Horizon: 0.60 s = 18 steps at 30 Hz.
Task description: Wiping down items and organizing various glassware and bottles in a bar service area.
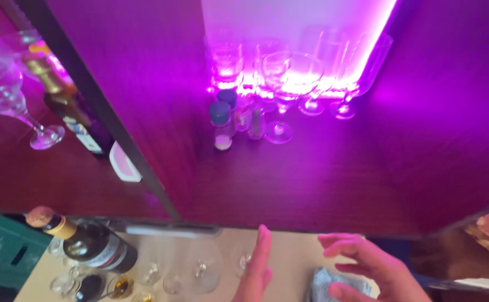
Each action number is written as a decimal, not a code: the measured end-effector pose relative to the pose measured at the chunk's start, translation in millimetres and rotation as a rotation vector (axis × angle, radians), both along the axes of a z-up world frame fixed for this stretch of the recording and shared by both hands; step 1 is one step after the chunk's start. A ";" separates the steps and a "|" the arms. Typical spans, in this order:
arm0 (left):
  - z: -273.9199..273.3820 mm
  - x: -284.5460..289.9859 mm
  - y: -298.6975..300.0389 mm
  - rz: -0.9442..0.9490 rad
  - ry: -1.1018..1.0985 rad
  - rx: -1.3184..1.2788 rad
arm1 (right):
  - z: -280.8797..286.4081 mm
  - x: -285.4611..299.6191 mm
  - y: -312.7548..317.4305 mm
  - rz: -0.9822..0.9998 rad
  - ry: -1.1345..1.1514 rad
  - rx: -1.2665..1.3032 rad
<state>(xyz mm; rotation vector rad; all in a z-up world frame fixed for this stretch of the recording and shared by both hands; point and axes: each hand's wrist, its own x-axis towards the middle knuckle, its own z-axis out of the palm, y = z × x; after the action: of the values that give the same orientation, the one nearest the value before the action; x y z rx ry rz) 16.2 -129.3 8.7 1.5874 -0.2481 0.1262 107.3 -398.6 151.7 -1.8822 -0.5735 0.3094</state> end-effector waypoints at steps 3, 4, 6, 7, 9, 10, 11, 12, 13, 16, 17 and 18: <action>146.8 48.1 -3.9 -0.043 -0.074 0.052 | 57.2 9.0 6.6 -0.019 -0.128 0.126; 191.0 50.3 -11.3 -0.052 -0.096 0.068 | 72.9 12.6 9.7 -0.028 -0.165 0.149; 233.3 56.3 -20.8 -0.042 -0.164 0.120 | 96.0 18.6 12.7 -0.013 -0.201 0.166; 253.2 58.4 -25.0 -0.029 -0.218 0.171 | 106.5 21.6 15.0 0.003 -0.223 0.182; 253.2 69.4 -34.7 -0.040 -0.273 0.176 | 119.1 29.3 11.3 0.033 -0.231 0.184; 254.5 76.6 -38.5 -0.060 -0.332 0.184 | 126.0 33.9 10.3 0.053 -0.242 0.190; 256.2 81.4 -39.5 -0.058 -0.336 0.186 | 127.6 37.7 10.7 0.055 -0.246 0.192; 257.9 86.7 -41.5 -0.059 -0.322 0.185 | 129.9 42.1 10.1 0.037 -0.250 0.190; 259.5 92.3 -43.2 -0.060 -0.309 0.184 | 132.1 46.7 9.8 0.019 -0.255 0.189; 273.3 108.0 -42.8 -0.071 -0.204 0.118 | 139.7 64.5 13.5 0.005 -0.252 0.156; 278.6 112.3 -42.3 -0.069 -0.201 0.118 | 142.2 71.8 11.7 0.007 -0.250 0.156; 283.5 115.9 -41.5 -0.062 -0.200 0.098 | 144.0 78.2 10.4 0.037 -0.239 0.166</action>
<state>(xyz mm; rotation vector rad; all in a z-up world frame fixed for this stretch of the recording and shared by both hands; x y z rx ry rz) 132.1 -170.8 292.2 1.6640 -0.4651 0.2281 185.5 -388.3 295.8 -1.7601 -0.7716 0.0572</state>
